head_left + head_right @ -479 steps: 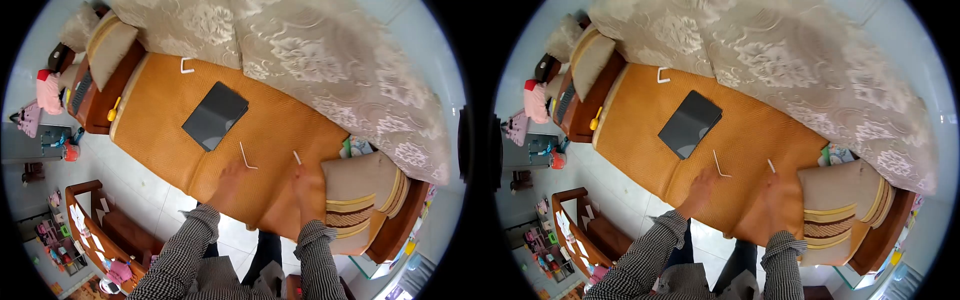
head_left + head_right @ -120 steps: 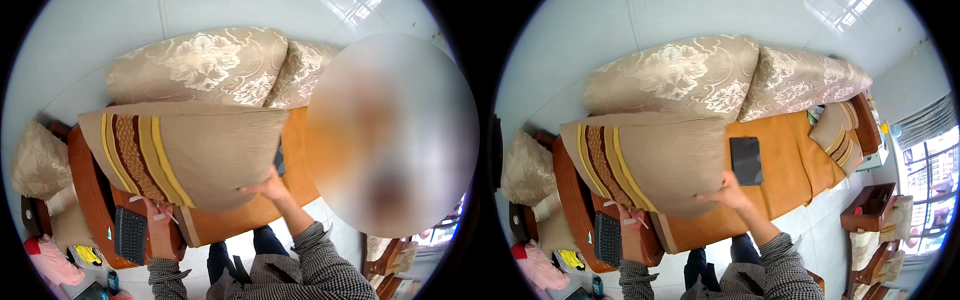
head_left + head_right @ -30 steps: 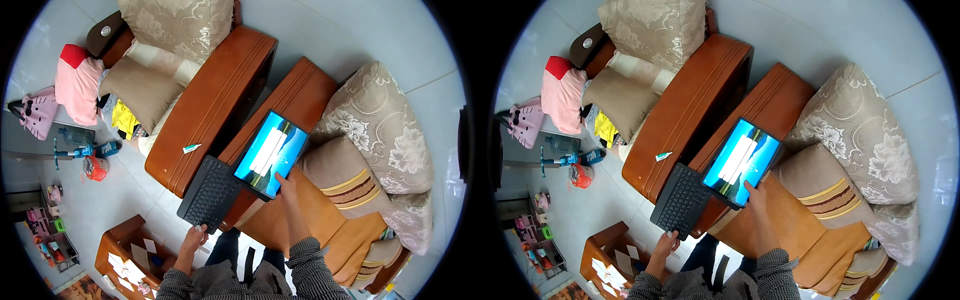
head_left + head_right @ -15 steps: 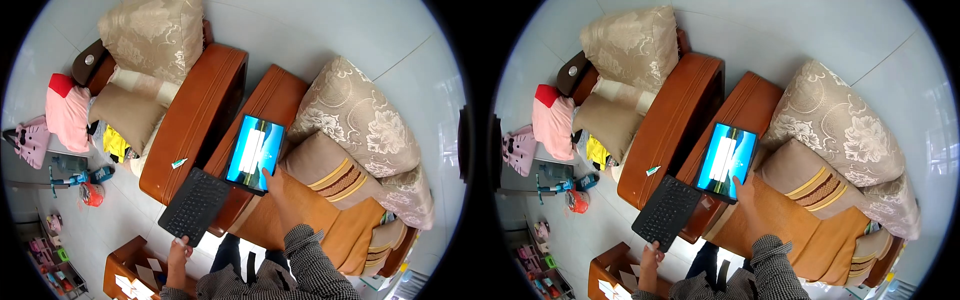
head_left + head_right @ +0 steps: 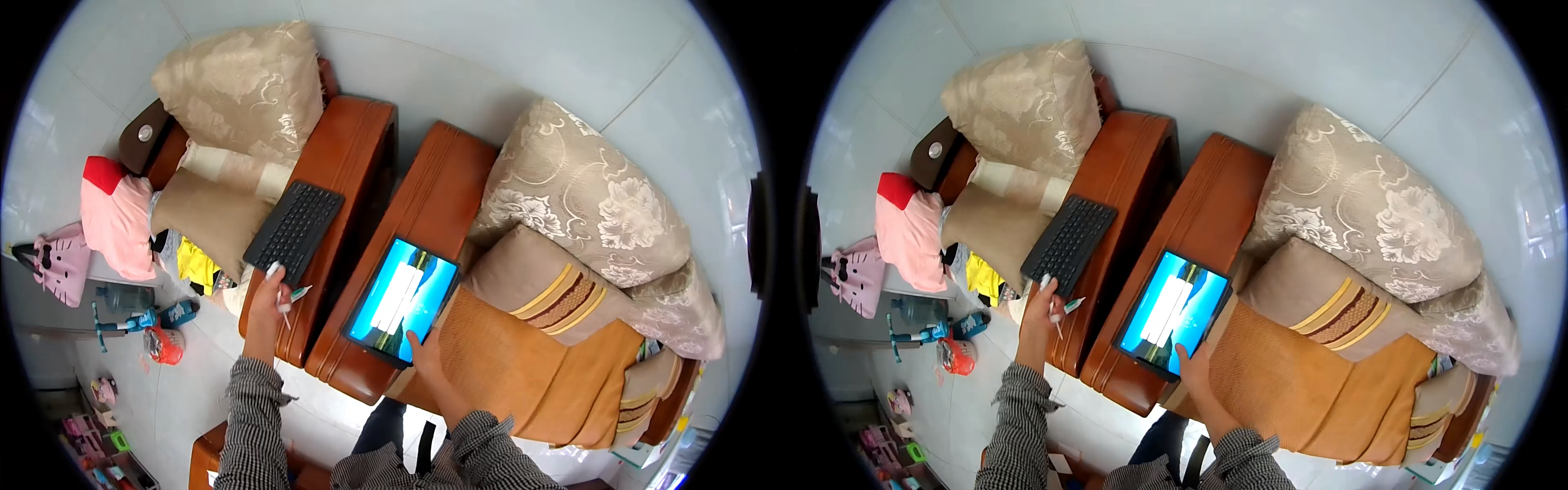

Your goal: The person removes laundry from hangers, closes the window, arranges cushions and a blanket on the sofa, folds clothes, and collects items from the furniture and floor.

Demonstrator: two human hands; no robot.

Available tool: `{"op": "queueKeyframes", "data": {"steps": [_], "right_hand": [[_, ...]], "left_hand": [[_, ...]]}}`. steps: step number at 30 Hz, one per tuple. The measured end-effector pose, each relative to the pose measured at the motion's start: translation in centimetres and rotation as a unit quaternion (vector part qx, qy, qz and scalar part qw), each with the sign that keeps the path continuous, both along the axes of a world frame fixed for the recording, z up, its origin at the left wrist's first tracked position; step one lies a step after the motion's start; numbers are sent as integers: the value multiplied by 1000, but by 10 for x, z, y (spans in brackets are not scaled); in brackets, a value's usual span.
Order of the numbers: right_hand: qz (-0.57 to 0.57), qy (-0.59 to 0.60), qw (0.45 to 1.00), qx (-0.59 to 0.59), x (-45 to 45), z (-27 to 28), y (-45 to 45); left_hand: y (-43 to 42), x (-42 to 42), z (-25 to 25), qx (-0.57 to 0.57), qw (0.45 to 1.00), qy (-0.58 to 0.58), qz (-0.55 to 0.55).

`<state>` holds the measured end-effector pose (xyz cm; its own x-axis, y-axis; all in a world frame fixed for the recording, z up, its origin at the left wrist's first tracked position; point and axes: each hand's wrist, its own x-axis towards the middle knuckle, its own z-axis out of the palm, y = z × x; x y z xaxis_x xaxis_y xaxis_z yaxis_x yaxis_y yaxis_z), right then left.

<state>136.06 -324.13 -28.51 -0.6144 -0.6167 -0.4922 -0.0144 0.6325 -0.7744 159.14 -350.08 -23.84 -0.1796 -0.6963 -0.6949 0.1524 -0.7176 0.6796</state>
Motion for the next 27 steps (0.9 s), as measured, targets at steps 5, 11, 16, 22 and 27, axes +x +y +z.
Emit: {"op": "queueKeyframes", "data": {"steps": [5,11,16,22,27], "right_hand": [[-10,-27,997,-77,-7,-31,4],[-6,-111,993,25,-17,-12,-6],[-21,-188,981,33,-14,11,-16],[-24,-303,950,77,-32,14,-20],[-64,-69,996,7,-21,6,14]], "left_hand": [[-4,-13,9,-31,987,-156,-7],[18,-5,32,-12,989,-116,90],[109,31,44,-20,978,-60,197],[262,95,25,112,936,-42,332],[341,161,21,138,915,-92,367]]}}
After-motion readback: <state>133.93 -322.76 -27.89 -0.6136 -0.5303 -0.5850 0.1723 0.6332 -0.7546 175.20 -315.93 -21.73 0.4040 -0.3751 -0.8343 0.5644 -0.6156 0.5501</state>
